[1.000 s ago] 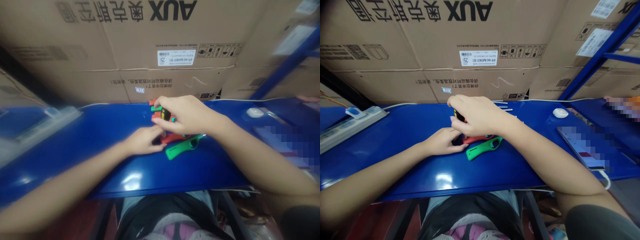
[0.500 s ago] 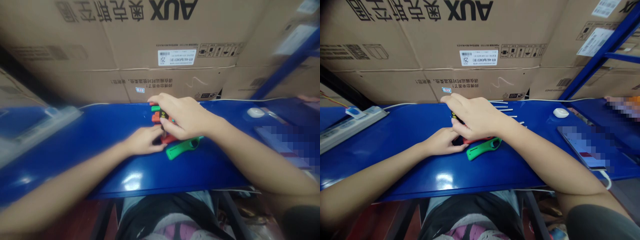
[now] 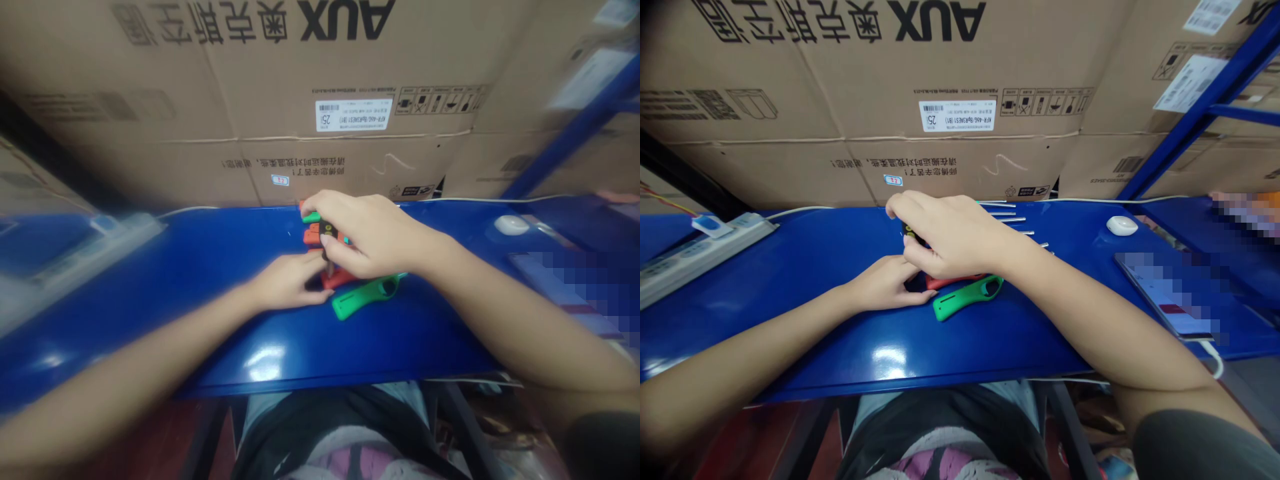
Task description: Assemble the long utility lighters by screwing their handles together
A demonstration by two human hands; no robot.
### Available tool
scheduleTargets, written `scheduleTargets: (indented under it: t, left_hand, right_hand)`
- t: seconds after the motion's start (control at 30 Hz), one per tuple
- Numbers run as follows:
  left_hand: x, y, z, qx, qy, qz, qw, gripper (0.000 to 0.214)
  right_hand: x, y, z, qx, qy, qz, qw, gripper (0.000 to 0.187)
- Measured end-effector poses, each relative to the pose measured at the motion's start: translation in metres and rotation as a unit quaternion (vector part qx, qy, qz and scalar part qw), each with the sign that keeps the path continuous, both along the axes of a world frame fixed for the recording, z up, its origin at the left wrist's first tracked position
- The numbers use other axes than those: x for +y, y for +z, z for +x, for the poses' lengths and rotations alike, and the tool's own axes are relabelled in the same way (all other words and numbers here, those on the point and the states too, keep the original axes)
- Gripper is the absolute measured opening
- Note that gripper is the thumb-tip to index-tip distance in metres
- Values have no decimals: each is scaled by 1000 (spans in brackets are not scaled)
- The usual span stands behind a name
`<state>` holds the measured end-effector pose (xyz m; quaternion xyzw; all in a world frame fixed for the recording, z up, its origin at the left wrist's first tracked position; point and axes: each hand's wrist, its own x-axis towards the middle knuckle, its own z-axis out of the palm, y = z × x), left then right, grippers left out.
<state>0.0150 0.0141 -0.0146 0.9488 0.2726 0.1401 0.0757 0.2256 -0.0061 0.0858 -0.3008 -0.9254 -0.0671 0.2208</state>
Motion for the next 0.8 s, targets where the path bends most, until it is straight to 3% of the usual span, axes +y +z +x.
scheduleTargets:
  t: [0.43, 0.8]
  left_hand:
    - [2, -3, -3, 5, -7, 13, 1000, 32]
    - [2, -3, -2, 3, -9, 19, 1000, 31]
  right_hand:
    - [3, -1, 0, -4, 2, 23, 1000, 25]
    - [3, -2, 1, 10, 12, 28, 999, 30]
